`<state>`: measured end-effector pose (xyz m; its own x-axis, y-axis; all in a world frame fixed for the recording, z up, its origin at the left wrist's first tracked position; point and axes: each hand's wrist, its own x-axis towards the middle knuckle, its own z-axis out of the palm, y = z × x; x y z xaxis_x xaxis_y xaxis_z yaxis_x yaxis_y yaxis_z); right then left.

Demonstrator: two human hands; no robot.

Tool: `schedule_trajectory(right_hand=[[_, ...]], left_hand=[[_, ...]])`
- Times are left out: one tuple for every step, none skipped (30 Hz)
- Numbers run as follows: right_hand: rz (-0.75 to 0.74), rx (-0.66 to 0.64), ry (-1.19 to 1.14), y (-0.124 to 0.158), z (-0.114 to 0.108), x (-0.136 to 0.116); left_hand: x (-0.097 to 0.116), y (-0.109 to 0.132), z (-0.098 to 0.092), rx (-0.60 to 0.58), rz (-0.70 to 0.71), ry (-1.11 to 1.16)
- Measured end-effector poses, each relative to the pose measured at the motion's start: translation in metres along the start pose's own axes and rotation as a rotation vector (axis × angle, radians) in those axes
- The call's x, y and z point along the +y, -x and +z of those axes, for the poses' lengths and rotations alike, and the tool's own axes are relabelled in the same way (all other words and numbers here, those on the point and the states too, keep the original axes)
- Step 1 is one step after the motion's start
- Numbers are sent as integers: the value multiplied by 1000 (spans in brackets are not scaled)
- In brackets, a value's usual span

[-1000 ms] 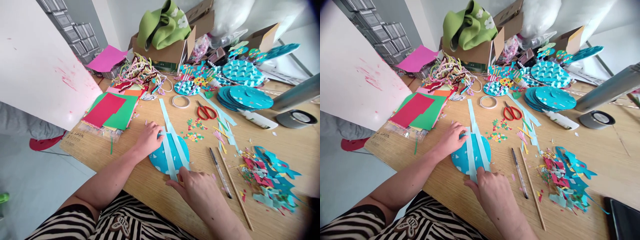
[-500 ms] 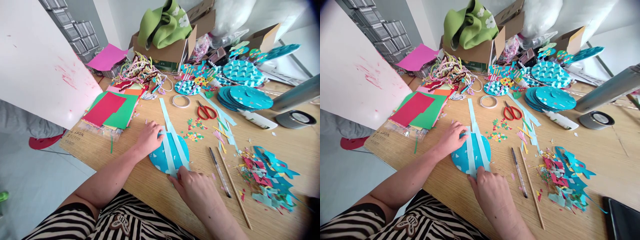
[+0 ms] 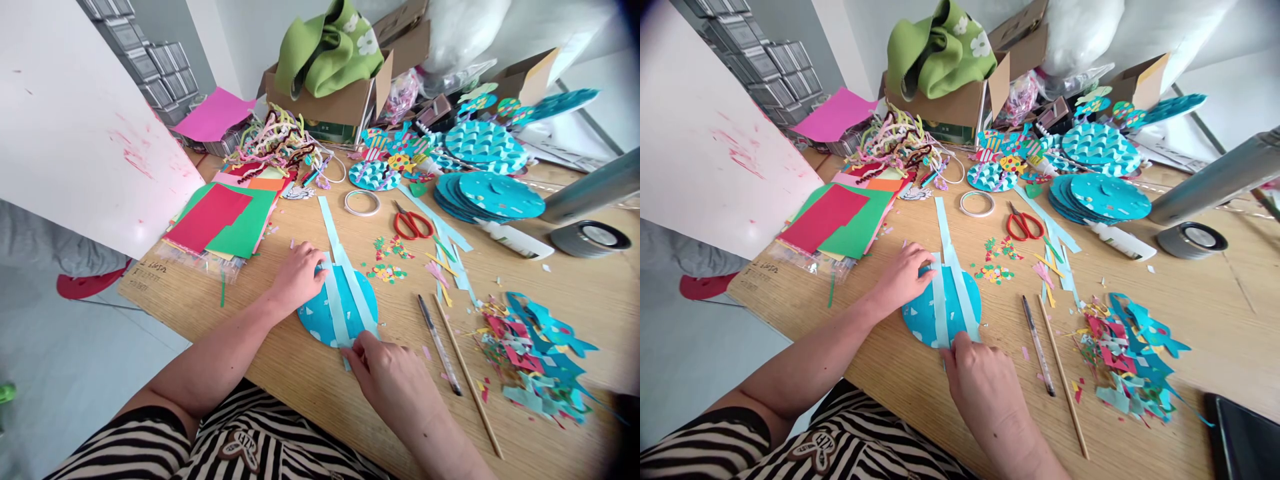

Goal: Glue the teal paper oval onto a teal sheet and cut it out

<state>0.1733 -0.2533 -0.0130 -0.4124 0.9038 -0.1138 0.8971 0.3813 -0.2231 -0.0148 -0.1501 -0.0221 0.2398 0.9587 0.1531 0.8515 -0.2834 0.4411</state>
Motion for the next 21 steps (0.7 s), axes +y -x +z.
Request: schedule_trajectory(right_hand=[[8, 2, -17, 0, -1, 0], [16, 6, -27, 0, -1, 0], [24, 11, -32, 0, -2, 0], [32, 15, -32, 0, -2, 0], [37, 14, -28, 0, -3, 1], [38, 10, -22, 0, -3, 1], [39, 3, -13, 0, -3, 2], [38, -3, -5, 0, -3, 2], [38, -8, 6, 0, -3, 2], [37, -10, 17, 0, -3, 2], [36, -12, 29, -1, -3, 3], [35, -14, 40, -1, -3, 3], [33, -18, 51, -1, -3, 2], [30, -21, 63, -1, -3, 2], [25, -23, 77, -1, -3, 2], [21, -24, 93, -1, -3, 2], [17, -22, 110, -1, -3, 2], [14, -18, 128, -1, -3, 2], [12, -13, 145, 0, -3, 2], [9, -8, 158, 0, -3, 2], [6, -4, 166, 0, -3, 2]], left_hand=[[0, 0, 0, 0, 0, 2], [0, 0, 0, 0, -2, 5], [0, 0, 0, -1, -4, 9], [0, 0, 0, -2, -8, 12], [0, 0, 0, 0, -10, 15], [-1, 0, 1, 2, -11, 15], [-1, 0, 1, 6, -8, 14], [-2, 0, 2, 11, -5, 11], [-2, 0, 3, 16, -2, 8], [-3, 0, 4, 22, 0, 5], [-3, 0, 4, 26, 1, 2], [-3, 1, 5, 30, 2, -1], [-4, 1, 5, 33, 3, -4], [-4, 1, 5, 35, 5, -6], [-4, 1, 5, 35, 8, -8], [-4, 1, 5, 35, 9, -9], [-4, 1, 5, 34, 10, -9], [-3, 1, 5, 32, 9, -10], [-3, 1, 5, 31, 6, -12], [-3, 1, 5, 29, 4, -13], [-3, 1, 5, 27, 2, -15]])
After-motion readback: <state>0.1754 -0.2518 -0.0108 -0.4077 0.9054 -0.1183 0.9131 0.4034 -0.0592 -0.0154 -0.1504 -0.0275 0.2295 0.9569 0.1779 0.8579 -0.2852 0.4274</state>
